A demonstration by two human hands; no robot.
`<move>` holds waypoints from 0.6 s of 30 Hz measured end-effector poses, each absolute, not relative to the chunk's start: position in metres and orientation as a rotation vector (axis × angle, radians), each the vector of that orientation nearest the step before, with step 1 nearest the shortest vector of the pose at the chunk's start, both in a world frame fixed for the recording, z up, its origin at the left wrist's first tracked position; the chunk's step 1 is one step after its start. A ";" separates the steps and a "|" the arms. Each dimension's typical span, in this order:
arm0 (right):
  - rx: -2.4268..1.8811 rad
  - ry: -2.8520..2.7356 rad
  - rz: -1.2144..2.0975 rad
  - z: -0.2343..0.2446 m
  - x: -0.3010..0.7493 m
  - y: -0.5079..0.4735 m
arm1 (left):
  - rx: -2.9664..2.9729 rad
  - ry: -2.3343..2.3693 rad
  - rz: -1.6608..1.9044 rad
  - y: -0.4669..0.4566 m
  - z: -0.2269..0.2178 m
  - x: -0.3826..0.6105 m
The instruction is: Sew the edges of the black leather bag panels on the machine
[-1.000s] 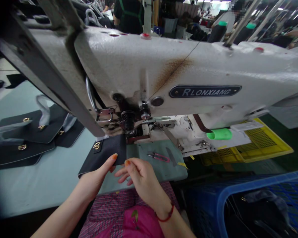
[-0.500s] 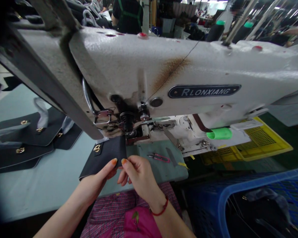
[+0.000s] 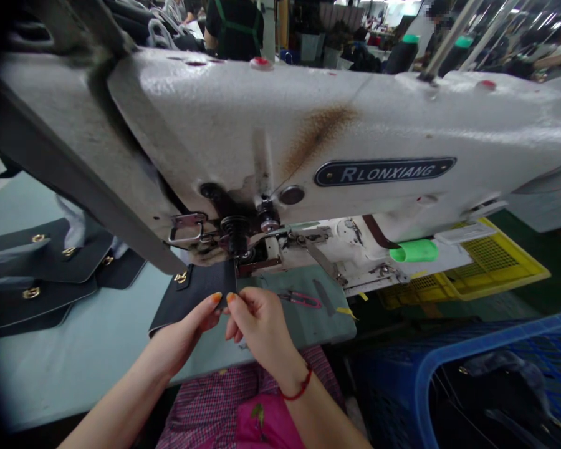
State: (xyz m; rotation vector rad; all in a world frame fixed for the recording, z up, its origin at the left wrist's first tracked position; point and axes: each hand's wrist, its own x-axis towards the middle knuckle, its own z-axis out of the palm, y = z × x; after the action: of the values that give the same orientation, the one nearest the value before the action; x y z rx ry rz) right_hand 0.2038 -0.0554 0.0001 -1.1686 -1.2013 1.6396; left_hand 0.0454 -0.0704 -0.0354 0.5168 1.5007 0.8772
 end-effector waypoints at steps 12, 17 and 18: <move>-1.125 -1.214 1.629 -0.007 0.201 -0.034 | 0.672 1.496 1.006 -0.037 -0.026 0.040; -1.110 -1.166 1.756 -0.025 0.201 -0.043 | 0.691 1.471 1.028 -0.024 -0.025 0.039; -1.123 -1.165 1.782 -0.031 0.201 -0.046 | 0.705 1.456 1.032 -0.022 -0.025 0.038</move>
State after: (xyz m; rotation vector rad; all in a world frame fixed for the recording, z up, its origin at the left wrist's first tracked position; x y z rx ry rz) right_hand 0.2010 -0.0460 -0.0312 -1.1228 -1.1653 1.7824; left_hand 0.0385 -0.0216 -0.0247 0.7052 1.4558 1.0322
